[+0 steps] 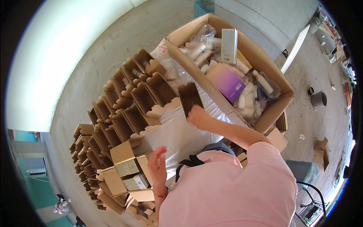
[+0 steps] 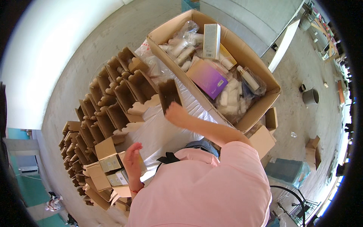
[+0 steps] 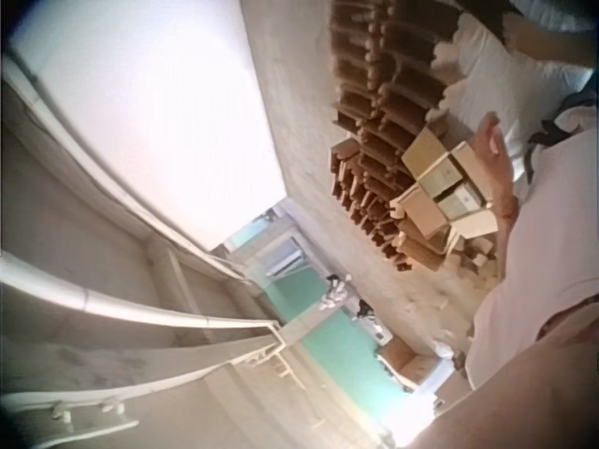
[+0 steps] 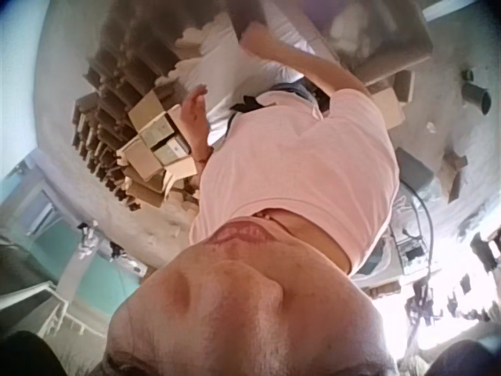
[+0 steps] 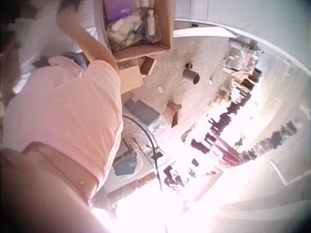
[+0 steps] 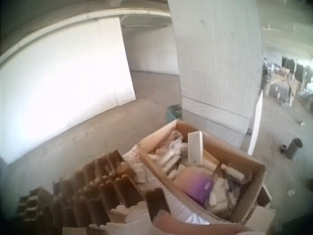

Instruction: The person places bottled products from a large cardboard box into individual cardboard slots at a packing station, then moves a stack of boxes and places a larger empty cardboard box onto the table.

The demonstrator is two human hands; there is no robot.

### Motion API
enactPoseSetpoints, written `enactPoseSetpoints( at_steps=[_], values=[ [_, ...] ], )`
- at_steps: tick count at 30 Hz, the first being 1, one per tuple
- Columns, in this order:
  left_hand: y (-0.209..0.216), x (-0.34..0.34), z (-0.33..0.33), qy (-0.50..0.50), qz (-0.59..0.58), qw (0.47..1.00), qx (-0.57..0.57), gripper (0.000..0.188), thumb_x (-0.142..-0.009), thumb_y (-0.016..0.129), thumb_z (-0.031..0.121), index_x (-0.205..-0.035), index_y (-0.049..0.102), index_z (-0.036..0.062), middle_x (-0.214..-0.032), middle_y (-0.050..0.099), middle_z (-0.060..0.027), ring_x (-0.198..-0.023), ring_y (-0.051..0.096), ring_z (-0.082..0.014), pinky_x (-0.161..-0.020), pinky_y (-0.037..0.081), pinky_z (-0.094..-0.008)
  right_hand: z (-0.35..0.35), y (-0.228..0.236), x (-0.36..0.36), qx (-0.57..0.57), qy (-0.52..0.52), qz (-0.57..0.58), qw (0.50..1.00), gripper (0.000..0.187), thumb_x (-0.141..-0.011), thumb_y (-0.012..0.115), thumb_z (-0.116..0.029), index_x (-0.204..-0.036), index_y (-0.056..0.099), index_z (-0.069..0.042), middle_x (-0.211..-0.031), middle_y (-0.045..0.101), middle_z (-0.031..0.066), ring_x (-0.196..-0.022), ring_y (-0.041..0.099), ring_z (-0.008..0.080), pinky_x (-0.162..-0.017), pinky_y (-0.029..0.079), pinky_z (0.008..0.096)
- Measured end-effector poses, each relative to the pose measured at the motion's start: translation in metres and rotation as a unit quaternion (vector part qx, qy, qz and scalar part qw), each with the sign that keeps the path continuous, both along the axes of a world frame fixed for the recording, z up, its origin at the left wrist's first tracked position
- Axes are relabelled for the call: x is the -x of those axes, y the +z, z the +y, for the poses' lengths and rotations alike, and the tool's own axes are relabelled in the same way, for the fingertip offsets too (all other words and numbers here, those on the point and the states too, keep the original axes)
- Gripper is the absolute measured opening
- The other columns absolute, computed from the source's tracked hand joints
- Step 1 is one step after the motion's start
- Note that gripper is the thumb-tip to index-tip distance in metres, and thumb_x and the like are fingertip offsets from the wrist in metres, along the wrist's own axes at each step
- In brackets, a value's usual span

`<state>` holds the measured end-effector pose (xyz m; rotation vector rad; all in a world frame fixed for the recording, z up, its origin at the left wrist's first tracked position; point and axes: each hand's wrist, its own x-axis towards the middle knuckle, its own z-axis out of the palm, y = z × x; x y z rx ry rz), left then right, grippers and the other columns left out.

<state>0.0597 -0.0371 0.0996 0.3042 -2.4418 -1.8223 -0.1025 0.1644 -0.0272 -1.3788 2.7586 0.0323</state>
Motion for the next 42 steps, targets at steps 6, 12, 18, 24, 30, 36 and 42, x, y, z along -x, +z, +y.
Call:
enactPoseSetpoints(
  at_steps=[6,12,18,24,30,36,42],
  values=[
    [-0.023,0.030,0.016,-0.026,-0.057,0.996,0.068,0.021,-0.088,0.052,0.006,-0.105,0.060,-0.0015,-0.099,0.064,-0.0122,-0.091,0.061,-0.0185,-0.082,0.046,-0.0294,0.026,0.047,0.025,0.330,-0.048,-0.190,0.923,0.016,-0.079,0.062,-0.024,-0.079,0.064,-0.008,-0.078,0.061,0.0080,-0.080,0.060,0.0256,-0.072,0.045,0.0379],
    [-0.065,0.038,0.005,-0.041,-0.094,0.987,0.125,0.019,-0.087,0.053,0.004,-0.103,0.062,-0.0008,-0.097,0.065,-0.0131,-0.088,0.063,-0.0189,-0.079,0.048,-0.0287,0.076,0.032,0.241,0.340,-0.347,0.024,0.874,0.035,-0.075,0.061,-0.013,-0.109,0.057,-0.009,-0.112,0.057,0.0123,-0.104,0.053,0.0286,-0.089,0.044,0.0389],
    [-0.079,0.039,-0.005,0.003,-0.134,0.987,0.085,0.021,-0.087,0.050,0.002,-0.105,0.061,-0.0006,-0.098,0.064,-0.0132,-0.088,0.063,-0.0194,-0.079,0.048,-0.0285,0.081,-0.045,0.337,0.043,-0.339,0.073,0.937,0.048,-0.083,0.049,-0.007,-0.131,0.042,-0.012,-0.139,0.035,0.0102,-0.130,0.029,0.0255,-0.108,0.021,0.0474],
    [-0.084,0.035,-0.024,-0.033,-0.165,0.973,0.159,0.027,-0.084,0.045,-0.004,-0.107,0.059,0.0008,-0.096,0.064,-0.0142,-0.088,0.063,-0.0221,-0.078,0.048,-0.0297,0.083,-0.061,0.339,-0.024,-0.285,0.072,0.956,0.029,-0.081,0.049,-0.007,-0.108,0.058,-0.010,-0.110,0.054,0.0063,-0.113,0.045,0.0230,-0.105,0.026,0.0459],
    [-0.070,0.073,-0.033,-0.092,-0.166,0.967,0.171,0.035,-0.080,0.044,-0.008,-0.111,0.056,0.0018,-0.099,0.062,-0.0136,-0.091,0.061,-0.0238,-0.080,0.046,-0.0284,0.140,-0.027,0.286,0.245,-0.284,0.051,0.926,0.048,-0.066,0.065,-0.010,-0.113,0.056,-0.007,-0.106,0.056,0.0108,-0.104,0.051,0.0289,-0.091,0.041,0.0395],
    [-0.033,0.138,-0.023,-0.100,-0.054,0.986,0.121,0.034,-0.087,0.052,0.003,-0.121,0.051,0.0017,-0.112,0.060,-0.0129,-0.103,0.058,-0.0205,-0.089,0.044,-0.0305,0.112,0.054,0.195,0.643,-0.329,-0.267,0.639,0.049,-0.072,0.074,-0.017,-0.113,0.055,0.001,-0.104,0.061,0.0111,-0.091,0.060,0.0231,-0.081,0.048,0.0324],
    [0.034,0.185,0.027,-0.171,0.080,0.969,-0.157,0.062,-0.092,0.047,0.042,-0.137,0.031,0.0024,-0.135,0.040,-0.0141,-0.126,0.036,-0.0242,-0.103,0.029,-0.0373,0.035,0.126,0.078,0.684,-0.143,-0.621,0.355,0.071,-0.071,0.070,-0.048,-0.119,0.049,0.000,-0.097,0.060,0.0111,-0.079,0.059,0.0162,-0.063,0.049,0.0276]
  ],
)
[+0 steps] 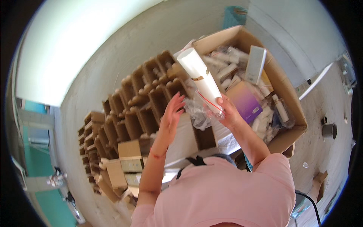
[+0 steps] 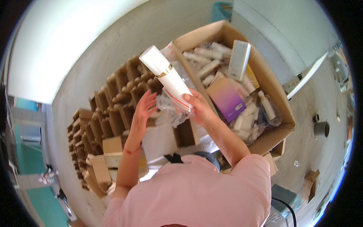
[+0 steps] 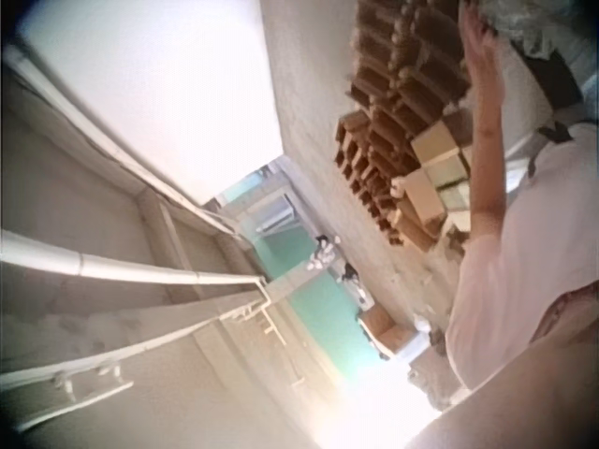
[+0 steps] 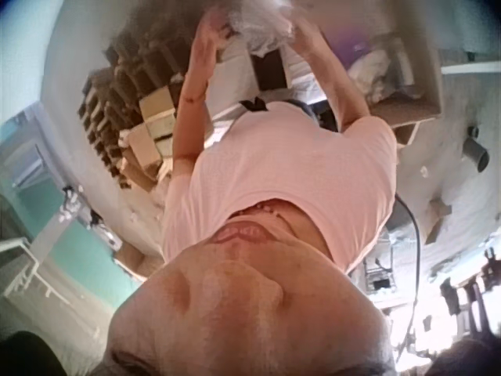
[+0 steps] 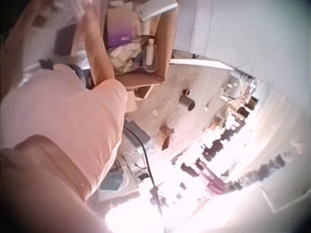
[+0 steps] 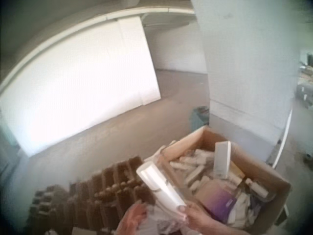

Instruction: The person places bottled products from a large cardboard box into individual cardboard slots at a packing station, then moves a stack of boxes and places a larger empty cardboard box onto the table.

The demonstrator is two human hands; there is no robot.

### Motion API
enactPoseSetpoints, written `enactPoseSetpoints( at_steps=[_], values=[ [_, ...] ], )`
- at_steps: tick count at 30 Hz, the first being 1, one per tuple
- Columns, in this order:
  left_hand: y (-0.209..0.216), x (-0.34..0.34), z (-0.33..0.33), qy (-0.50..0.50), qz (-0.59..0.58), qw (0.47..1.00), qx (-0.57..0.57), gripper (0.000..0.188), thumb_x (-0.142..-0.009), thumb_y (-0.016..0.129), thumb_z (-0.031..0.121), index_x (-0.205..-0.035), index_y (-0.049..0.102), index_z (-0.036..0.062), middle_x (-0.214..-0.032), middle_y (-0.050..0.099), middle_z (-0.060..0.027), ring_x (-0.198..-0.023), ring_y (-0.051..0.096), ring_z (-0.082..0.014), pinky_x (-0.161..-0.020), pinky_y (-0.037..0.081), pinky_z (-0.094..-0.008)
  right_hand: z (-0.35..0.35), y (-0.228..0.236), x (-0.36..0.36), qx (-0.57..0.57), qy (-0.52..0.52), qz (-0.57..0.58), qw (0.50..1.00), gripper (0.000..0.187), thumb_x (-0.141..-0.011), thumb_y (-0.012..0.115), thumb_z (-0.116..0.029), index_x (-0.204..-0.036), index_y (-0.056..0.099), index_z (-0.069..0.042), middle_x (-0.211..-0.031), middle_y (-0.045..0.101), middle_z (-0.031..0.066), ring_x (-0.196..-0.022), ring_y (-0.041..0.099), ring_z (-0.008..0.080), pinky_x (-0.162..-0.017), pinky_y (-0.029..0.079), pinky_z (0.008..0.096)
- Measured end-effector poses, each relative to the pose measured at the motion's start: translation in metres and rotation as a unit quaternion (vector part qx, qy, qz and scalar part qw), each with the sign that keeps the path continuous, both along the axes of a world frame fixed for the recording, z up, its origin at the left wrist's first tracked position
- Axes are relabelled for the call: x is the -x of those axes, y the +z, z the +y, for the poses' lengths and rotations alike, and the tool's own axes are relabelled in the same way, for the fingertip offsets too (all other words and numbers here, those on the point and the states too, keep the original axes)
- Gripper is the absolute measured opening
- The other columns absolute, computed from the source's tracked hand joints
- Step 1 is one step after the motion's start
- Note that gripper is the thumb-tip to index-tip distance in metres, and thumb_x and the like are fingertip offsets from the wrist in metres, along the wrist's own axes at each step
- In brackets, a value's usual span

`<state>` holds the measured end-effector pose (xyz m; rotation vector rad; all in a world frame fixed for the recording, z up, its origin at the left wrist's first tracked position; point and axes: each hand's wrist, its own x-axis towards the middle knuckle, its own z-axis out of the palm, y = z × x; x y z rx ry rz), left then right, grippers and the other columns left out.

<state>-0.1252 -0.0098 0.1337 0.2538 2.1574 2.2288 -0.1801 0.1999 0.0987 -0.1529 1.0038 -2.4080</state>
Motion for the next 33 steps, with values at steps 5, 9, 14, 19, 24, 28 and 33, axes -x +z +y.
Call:
enactPoseSetpoints(
  at_steps=[5,9,14,19,24,28,33],
  values=[
    [0.024,-0.033,-0.016,-0.015,0.023,1.000,0.008,0.075,-0.086,0.050,0.053,-0.136,0.031,0.0002,-0.133,0.042,-0.0157,-0.125,0.037,-0.0225,-0.102,0.031,-0.0355,-0.043,0.007,-0.060,0.112,0.140,-0.093,0.979,0.065,-0.074,0.068,-0.046,-0.117,0.051,0.000,-0.089,0.061,0.0112,-0.071,0.058,0.0155,-0.057,0.046,0.0266],
    [0.048,-0.065,-0.028,-0.006,-0.045,0.999,-0.017,0.079,-0.083,0.056,0.054,-0.134,0.032,-0.0014,-0.122,0.053,-0.0168,-0.113,0.050,-0.0218,-0.096,0.038,-0.0341,-0.073,0.016,-0.086,-0.018,0.203,0.023,0.979,0.054,-0.079,0.067,-0.037,-0.116,0.054,-0.001,-0.091,0.061,0.0035,-0.078,0.056,0.0102,-0.067,0.044,0.0225],
    [0.048,-0.094,-0.049,0.168,0.013,0.983,-0.072,0.056,-0.082,0.065,0.038,-0.117,0.042,0.0002,-0.112,0.057,-0.0205,-0.104,0.056,-0.0252,-0.089,0.047,-0.0358,-0.095,0.027,-0.109,-0.025,0.126,0.165,0.978,0.062,-0.082,0.065,-0.019,-0.133,0.035,-0.001,-0.121,0.047,0.0084,-0.110,0.047,0.0148,-0.089,0.040,0.0258],
    [0.055,-0.115,-0.060,0.173,0.025,0.984,-0.030,0.056,-0.081,0.065,0.041,-0.113,0.045,-0.0007,-0.112,0.057,-0.0226,-0.103,0.057,-0.0246,-0.089,0.047,-0.0352,-0.098,0.033,-0.118,-0.082,0.061,0.301,0.948,0.067,-0.080,0.058,0.000,-0.139,0.026,-0.003,-0.133,0.041,0.0099,-0.120,0.042,0.0187,-0.100,0.033,0.0325],
    [0.058,-0.125,-0.061,0.210,0.057,0.976,0.009,0.056,-0.080,0.066,0.039,-0.113,0.047,-0.0017,-0.112,0.058,-0.0207,-0.102,0.057,-0.0230,-0.088,0.046,-0.0332,-0.096,0.032,-0.123,-0.077,0.029,0.192,0.978,0.027,-0.082,0.056,0.001,-0.108,0.048,0.000,-0.115,0.053,0.0092,-0.108,0.050,0.0148,-0.088,0.043,0.0266],
    [0.056,-0.129,-0.052,0.223,0.066,0.973,-0.004,0.043,-0.078,0.072,0.022,-0.107,0.053,-0.0021,-0.107,0.061,-0.0146,-0.096,0.057,-0.0168,-0.086,0.044,-0.0309,-0.092,0.029,-0.121,-0.274,-0.088,0.336,0.897,0.006,-0.083,0.055,0.002,-0.086,0.051,-0.001,-0.093,0.058,0.0032,-0.088,0.056,0.0097,-0.079,0.045,0.0229],
    [0.034,-0.130,-0.045,0.170,0.049,0.981,0.077,0.048,-0.077,0.073,0.019,-0.113,0.051,-0.0036,-0.105,0.061,-0.0101,-0.097,0.056,-0.0154,-0.086,0.044,-0.0305,-0.102,0.051,-0.120,-0.152,-0.007,0.195,0.969,0.011,-0.082,0.061,-0.003,-0.089,0.053,-0.002,-0.090,0.057,0.0028,-0.086,0.055,0.0094,-0.077,0.045,0.0247]
  ],
)
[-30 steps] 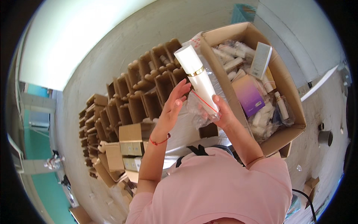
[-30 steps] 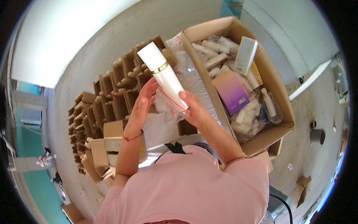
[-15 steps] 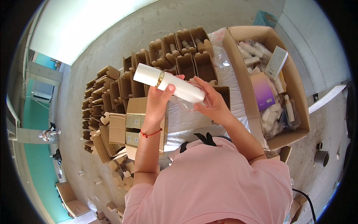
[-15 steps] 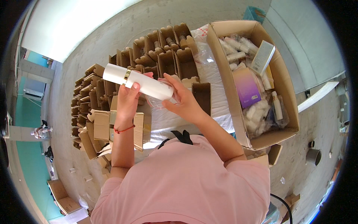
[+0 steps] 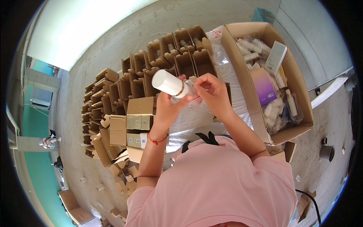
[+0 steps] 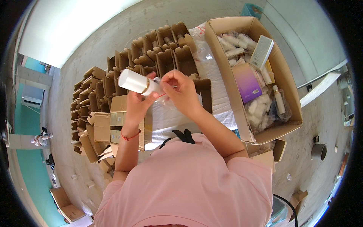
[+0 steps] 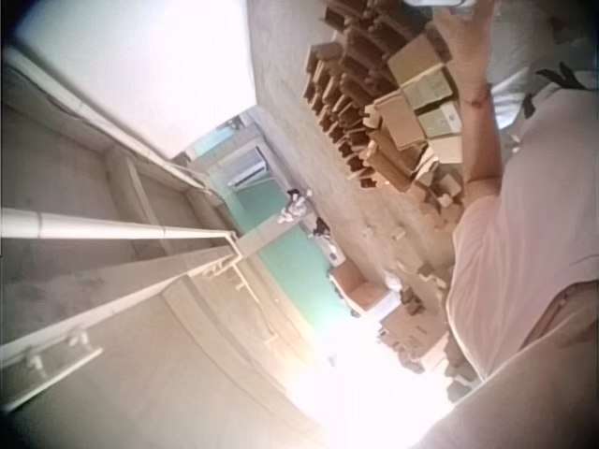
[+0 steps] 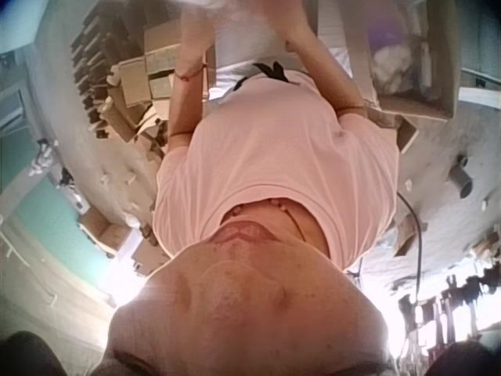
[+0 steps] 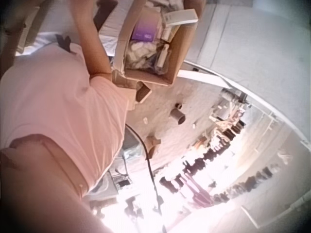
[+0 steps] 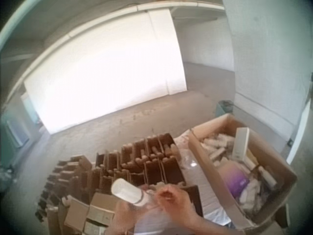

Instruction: The person places bottled products from a large cardboard box into individual cardboard slots at a packing station, then moves a stack of boxes and places a larger empty cardboard box onto the table.

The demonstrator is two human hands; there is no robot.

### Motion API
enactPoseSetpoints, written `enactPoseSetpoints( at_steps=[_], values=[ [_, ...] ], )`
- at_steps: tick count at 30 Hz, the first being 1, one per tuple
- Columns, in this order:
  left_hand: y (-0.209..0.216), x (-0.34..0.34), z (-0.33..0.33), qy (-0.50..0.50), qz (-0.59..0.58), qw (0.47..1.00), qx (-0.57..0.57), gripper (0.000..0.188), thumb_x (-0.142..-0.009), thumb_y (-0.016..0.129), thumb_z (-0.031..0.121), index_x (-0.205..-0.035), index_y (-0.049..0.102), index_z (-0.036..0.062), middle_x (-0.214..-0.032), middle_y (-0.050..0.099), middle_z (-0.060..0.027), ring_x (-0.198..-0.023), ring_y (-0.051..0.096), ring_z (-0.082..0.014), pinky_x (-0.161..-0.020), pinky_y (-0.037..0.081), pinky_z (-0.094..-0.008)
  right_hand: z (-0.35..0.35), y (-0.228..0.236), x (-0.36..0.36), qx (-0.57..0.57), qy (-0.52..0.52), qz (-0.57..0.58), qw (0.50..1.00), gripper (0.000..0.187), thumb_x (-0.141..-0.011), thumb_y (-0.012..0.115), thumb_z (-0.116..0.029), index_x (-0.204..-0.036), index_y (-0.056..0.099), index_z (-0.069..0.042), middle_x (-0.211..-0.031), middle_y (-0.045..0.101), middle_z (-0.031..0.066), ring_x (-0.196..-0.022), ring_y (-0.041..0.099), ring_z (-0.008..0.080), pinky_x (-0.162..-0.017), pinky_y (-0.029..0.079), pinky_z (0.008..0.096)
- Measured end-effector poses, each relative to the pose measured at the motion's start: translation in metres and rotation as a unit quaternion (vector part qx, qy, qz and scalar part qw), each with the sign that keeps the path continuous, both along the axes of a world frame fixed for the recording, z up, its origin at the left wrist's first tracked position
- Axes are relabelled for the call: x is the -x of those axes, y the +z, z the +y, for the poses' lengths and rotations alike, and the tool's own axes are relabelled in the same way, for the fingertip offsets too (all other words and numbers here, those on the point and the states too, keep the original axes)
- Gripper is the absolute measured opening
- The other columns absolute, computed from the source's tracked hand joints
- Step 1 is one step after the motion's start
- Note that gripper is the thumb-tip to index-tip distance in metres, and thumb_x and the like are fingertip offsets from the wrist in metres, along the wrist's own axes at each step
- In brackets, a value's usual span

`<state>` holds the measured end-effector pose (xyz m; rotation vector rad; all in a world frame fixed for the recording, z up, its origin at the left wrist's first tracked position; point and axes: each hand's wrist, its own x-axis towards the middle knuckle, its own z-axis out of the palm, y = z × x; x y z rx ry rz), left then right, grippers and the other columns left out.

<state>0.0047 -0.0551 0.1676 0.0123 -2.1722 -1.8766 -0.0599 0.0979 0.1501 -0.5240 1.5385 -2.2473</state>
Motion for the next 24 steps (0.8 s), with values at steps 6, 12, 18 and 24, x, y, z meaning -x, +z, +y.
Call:
enactPoseSetpoints(
  at_steps=[6,12,18,24],
  values=[
    [0.002,-0.004,0.000,0.034,-0.024,0.997,-0.069,0.047,-0.077,0.074,0.021,-0.111,0.053,-0.0042,-0.096,0.062,-0.0087,-0.090,0.058,-0.0131,-0.078,0.048,-0.0263,0.000,0.004,-0.003,-0.033,-0.010,0.178,0.983,0.044,-0.077,0.067,-0.007,-0.117,0.049,-0.002,-0.098,0.058,0.0061,-0.097,0.055,0.0166,-0.089,0.042,0.0299],
    [0.007,-0.009,-0.005,0.015,-0.007,1.000,0.013,0.046,-0.072,0.076,0.013,-0.112,0.057,-0.0006,-0.111,0.054,-0.0085,-0.092,0.056,-0.0138,-0.074,0.050,-0.0257,0.004,-0.013,-0.008,-0.099,0.080,0.159,0.979,0.063,-0.074,0.072,-0.008,-0.129,0.041,-0.003,-0.122,0.051,0.0099,-0.109,0.051,0.0177,-0.095,0.038,0.0316],
    [0.015,-0.018,0.003,0.001,0.011,0.996,0.090,0.055,-0.069,0.074,0.000,-0.120,0.055,0.0037,-0.118,0.050,-0.0093,-0.099,0.053,-0.0154,-0.077,0.049,-0.0257,0.000,-0.017,-0.009,-0.010,0.078,0.144,0.986,0.070,-0.073,0.072,-0.002,-0.133,0.037,-0.004,-0.127,0.047,0.0079,-0.110,0.048,0.0135,-0.095,0.038,0.0283],
    [0.024,-0.030,0.025,-0.006,0.058,0.979,-0.193,0.064,-0.066,0.079,0.011,-0.124,0.052,0.0060,-0.129,0.044,-0.0132,-0.112,0.047,-0.0206,-0.093,0.040,-0.0340,0.014,-0.031,-0.023,0.089,0.038,0.020,0.995,0.058,-0.075,0.070,-0.001,-0.126,0.043,-0.005,-0.118,0.051,0.0062,-0.100,0.052,0.0100,-0.087,0.043,0.0271]
  ],
)
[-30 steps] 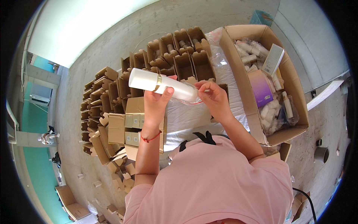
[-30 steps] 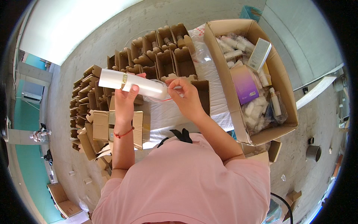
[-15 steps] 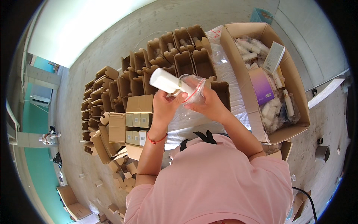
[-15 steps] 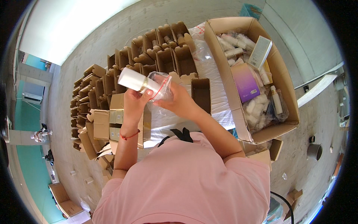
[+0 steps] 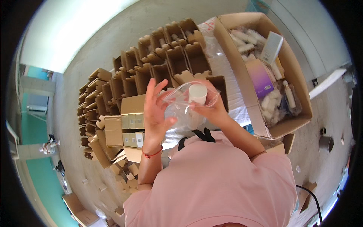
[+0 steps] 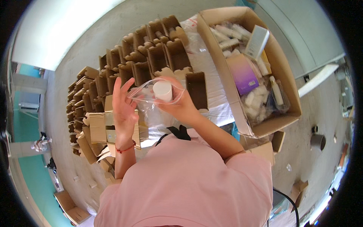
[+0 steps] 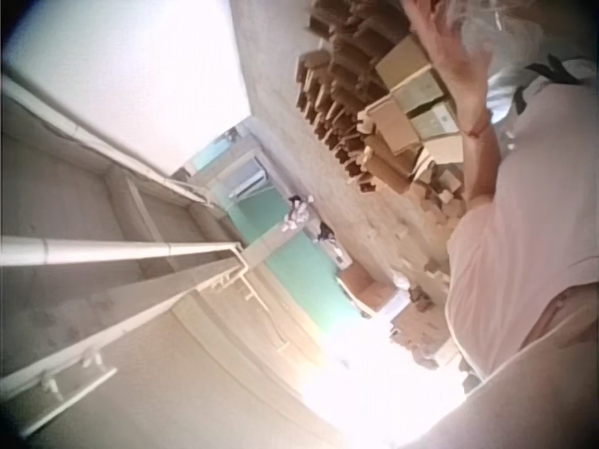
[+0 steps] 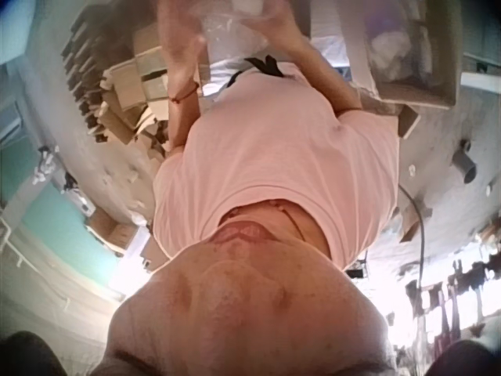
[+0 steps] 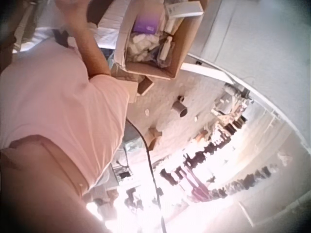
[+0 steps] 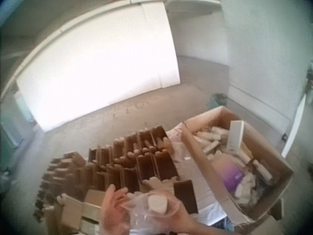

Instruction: The person places bottled products from a large cardboard box into individual cardboard slots at a packing station, then moves a stack of boxes and places a larger empty cardboard box onto the table.

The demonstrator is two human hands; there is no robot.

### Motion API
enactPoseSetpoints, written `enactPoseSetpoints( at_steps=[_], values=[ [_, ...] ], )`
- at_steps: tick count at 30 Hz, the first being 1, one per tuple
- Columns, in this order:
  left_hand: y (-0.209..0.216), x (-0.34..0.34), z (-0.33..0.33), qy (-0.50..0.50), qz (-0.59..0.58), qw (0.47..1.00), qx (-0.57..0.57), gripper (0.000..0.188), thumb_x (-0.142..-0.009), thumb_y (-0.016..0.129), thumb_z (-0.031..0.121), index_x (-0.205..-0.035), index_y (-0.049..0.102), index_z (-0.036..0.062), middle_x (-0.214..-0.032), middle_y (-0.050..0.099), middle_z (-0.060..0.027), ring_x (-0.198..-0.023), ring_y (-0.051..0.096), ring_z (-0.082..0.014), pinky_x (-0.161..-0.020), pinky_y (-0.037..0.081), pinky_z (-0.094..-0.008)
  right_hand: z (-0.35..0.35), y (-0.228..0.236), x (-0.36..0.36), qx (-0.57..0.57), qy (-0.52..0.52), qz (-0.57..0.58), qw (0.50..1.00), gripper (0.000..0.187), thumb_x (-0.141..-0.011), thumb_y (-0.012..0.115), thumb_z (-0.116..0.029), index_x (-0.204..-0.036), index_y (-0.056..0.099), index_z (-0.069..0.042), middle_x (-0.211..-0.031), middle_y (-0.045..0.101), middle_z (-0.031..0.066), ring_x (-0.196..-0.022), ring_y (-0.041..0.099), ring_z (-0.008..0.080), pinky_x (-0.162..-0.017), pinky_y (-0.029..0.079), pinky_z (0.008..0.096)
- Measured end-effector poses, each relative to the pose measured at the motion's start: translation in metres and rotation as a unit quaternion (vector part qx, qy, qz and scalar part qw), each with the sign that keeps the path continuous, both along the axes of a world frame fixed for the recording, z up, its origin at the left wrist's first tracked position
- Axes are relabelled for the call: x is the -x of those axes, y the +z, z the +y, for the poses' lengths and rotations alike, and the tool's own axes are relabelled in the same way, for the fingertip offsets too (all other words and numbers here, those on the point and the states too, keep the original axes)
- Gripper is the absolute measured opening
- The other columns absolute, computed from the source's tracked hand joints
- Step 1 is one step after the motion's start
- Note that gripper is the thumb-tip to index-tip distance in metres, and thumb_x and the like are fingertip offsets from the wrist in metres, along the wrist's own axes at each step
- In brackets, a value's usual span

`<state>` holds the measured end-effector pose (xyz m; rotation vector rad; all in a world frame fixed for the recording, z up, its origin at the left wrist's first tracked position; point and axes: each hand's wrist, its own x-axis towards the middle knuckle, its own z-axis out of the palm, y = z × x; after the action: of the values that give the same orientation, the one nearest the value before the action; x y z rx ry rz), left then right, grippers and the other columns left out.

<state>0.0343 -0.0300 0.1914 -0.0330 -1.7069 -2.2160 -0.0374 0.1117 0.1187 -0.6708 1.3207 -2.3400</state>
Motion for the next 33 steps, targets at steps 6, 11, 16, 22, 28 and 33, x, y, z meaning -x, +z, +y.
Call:
enactPoseSetpoints(
  at_steps=[6,11,16,22,28,33],
  values=[
    [-0.074,-0.040,0.004,-0.173,-0.261,0.930,0.194,0.049,-0.068,0.076,0.013,-0.112,0.056,0.0038,-0.112,0.056,-0.0081,-0.099,0.053,-0.0182,-0.086,0.043,-0.0322,0.005,-0.006,-0.036,-0.006,0.051,-0.014,0.999,0.043,-0.074,0.070,-0.002,-0.113,0.052,-0.006,-0.101,0.059,0.0068,-0.093,0.056,0.0142,-0.082,0.045,0.0296],
    [-0.083,-0.040,0.011,-0.236,-0.332,0.877,0.254,0.039,-0.072,0.070,0.010,-0.108,0.057,0.0038,-0.092,0.061,-0.0048,-0.084,0.056,-0.0149,-0.074,0.045,-0.0282,0.031,-0.014,-0.027,-0.102,0.002,0.225,0.969,0.038,-0.075,0.069,-0.006,-0.112,0.058,-0.005,-0.102,0.060,0.0084,-0.094,0.056,0.0164,-0.083,0.045,0.0297],
    [-0.119,-0.010,0.025,-0.111,-0.162,0.924,0.329,0.038,-0.076,0.069,0.015,-0.110,0.057,0.0042,-0.091,0.059,-0.0067,-0.086,0.054,-0.0139,-0.075,0.044,-0.0274,0.068,-0.019,0.005,-0.216,-0.071,0.076,0.971,0.038,-0.076,0.069,-0.010,-0.113,0.059,-0.004,-0.104,0.061,0.0067,-0.095,0.056,0.0142,-0.080,0.046,0.0292],
    [-0.178,0.040,0.012,0.039,-0.197,0.914,0.352,0.048,-0.081,0.063,0.019,-0.123,0.045,0.0039,-0.113,0.051,-0.0151,-0.087,0.057,-0.0223,-0.080,0.046,-0.0342,0.075,-0.045,0.087,-0.369,-0.305,0.123,0.869,0.034,-0.076,0.072,-0.023,-0.103,0.064,-0.004,-0.089,0.065,0.0059,-0.058,0.051,0.0092,-0.055,0.044,0.0226],
    [-0.236,0.044,0.051,-0.027,-0.256,0.825,0.504,0.060,-0.079,0.061,0.020,-0.129,0.036,-0.0007,-0.111,0.051,-0.0258,-0.091,0.057,-0.0358,-0.081,0.045,-0.0425,0.039,-0.104,0.097,-0.559,-0.206,0.175,0.784,0.045,-0.080,0.063,-0.036,-0.111,0.052,-0.007,-0.081,0.062,0.0138,-0.065,0.060,0.0306,-0.062,0.047,0.0394],
    [-0.246,0.047,0.047,-0.049,-0.329,0.828,0.452,0.062,-0.077,0.060,0.019,-0.129,0.035,-0.0034,-0.096,0.059,-0.0261,-0.089,0.056,-0.0410,-0.078,0.045,-0.0458,0.029,-0.123,0.102,-0.597,-0.206,0.198,0.750,0.042,-0.079,0.063,-0.038,-0.103,0.052,-0.004,-0.081,0.062,0.0143,-0.073,0.061,0.0332,-0.064,0.047,0.0429]
  ],
)
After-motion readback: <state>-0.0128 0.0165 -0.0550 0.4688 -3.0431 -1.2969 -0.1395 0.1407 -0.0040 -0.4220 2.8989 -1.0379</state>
